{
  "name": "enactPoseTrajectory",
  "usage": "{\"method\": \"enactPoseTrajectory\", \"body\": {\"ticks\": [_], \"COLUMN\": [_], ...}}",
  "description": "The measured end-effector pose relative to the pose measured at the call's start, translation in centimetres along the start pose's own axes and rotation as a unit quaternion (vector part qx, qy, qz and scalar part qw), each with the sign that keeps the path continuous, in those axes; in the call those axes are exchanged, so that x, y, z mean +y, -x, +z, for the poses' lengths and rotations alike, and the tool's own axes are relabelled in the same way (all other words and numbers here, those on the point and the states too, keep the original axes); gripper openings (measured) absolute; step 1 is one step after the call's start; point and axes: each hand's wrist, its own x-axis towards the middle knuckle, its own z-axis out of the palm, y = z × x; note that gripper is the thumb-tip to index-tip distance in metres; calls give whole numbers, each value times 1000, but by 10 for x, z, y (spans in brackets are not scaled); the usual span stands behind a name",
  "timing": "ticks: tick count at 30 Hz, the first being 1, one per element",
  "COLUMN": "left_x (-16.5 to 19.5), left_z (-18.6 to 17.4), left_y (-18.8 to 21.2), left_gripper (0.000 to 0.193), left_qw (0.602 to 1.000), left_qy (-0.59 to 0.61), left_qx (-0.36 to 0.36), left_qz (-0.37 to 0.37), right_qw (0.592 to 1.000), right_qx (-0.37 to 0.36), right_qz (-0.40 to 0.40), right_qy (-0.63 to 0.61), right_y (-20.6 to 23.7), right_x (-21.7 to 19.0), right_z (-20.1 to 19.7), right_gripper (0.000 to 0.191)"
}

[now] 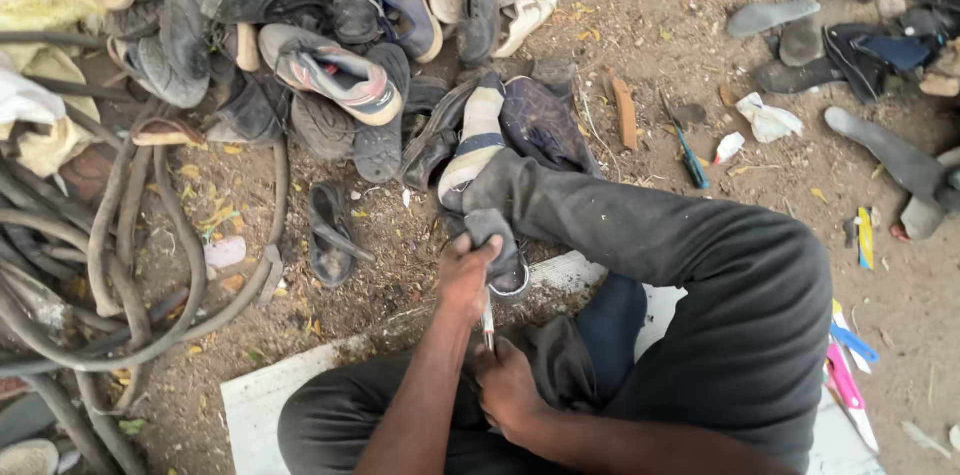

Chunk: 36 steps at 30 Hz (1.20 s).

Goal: The person sits on the ground and uses a knife to scrape and clean the soles of several shoes. They handle multiple pairs of footwear, including sneakers and sandals, picking them up from a pile and working on them one by one.

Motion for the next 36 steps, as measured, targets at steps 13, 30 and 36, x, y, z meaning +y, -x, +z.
{"method": "enactPoseTrajectory", "body": {"ticks": [13, 30, 36], "left_x": [97, -16, 8], "left_z": [-20, -41, -59], "left_y": [19, 14, -7], "left_gripper": [68, 19, 24], "left_qw": [484, 727, 872], "left_qy": [-787, -576, -342], "left_qx": [-254, 111, 169], "left_qz": [286, 357, 306], "right_qw": [965, 895, 855], "right_qx": [-131, -137, -114], "right_qz": [215, -282, -116], "right_qy": [-78, 318, 492], "right_y": [21, -43, -74], "right_x": [-78, -75, -70], "right_z": [-50, -89, -35], "right_gripper": [21, 32, 35]}}
